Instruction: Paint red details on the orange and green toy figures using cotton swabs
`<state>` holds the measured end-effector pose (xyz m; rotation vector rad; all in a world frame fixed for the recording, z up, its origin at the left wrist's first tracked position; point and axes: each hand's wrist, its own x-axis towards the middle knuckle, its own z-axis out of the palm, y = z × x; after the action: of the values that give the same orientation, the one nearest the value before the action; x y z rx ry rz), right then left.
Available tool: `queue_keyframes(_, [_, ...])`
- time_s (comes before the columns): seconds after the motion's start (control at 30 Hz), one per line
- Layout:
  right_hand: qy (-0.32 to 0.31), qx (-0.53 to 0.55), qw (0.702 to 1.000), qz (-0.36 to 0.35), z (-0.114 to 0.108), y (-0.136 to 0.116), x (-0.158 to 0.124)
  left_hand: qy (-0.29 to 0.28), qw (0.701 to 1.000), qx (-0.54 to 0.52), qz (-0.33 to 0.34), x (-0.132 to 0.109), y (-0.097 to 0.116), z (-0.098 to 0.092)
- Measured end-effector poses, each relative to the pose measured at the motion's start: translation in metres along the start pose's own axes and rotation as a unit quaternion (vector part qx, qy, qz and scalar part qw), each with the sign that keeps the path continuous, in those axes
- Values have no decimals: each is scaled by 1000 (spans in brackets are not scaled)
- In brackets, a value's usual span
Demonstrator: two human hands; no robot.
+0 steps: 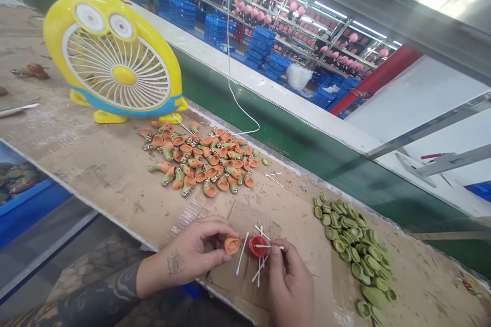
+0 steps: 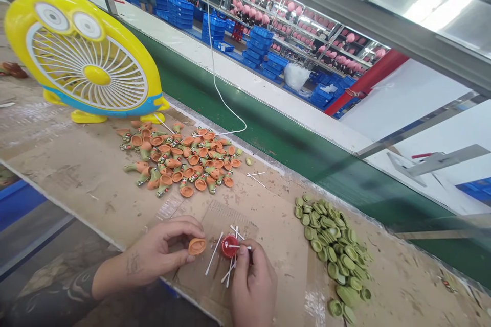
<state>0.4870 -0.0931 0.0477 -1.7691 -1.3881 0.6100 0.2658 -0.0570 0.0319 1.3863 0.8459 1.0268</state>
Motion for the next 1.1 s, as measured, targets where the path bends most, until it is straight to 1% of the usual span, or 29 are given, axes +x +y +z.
queue_keyframes(0.1, [44,37,998,9,-3,-9,-4,2,1000,6,-3,-1,1,0])
queue_keyframes(0.2, [84,132,988,12,-3,-19,-11,3,1000,9,-13,-2,0,0])
queue_keyframes(0.27, [79,191,978,7,0,-24,-14,0,1000,11,-20,-3,-1,1])
queue_keyframes(0.37, [19,223,974,-35,7,-27,-17,-6,1000,15,-27,-4,-2,0])
queue_keyframes(0.43, [0,219,974,-49,12,-28,-18,-9,999,20,-28,-4,-1,0])
queue_keyframes(0.57, [-1,199,980,-21,19,-29,-20,-14,999,27,-30,-3,0,-1])
queue_keyframes(0.67, [-8,170,985,-36,20,-28,-20,-14,999,38,-30,-3,0,-1])
queue_keyframes(0.77, [7,151,987,-54,19,-27,-21,-8,999,36,-39,-5,1,-1])
queue_keyframes(0.87, [29,155,985,-70,17,-29,-22,-13,998,45,-38,-6,3,-2])
queue_keyframes(1.0, [87,148,983,-59,9,-28,-20,-16,998,60,-4,-6,4,-4])
queue_keyframes(1.03, [89,133,986,-51,6,-26,-17,-14,998,59,5,-5,4,-5])
queue_keyframes(1.1, [71,91,993,-35,0,-20,-11,-10,999,47,6,-3,3,-4])
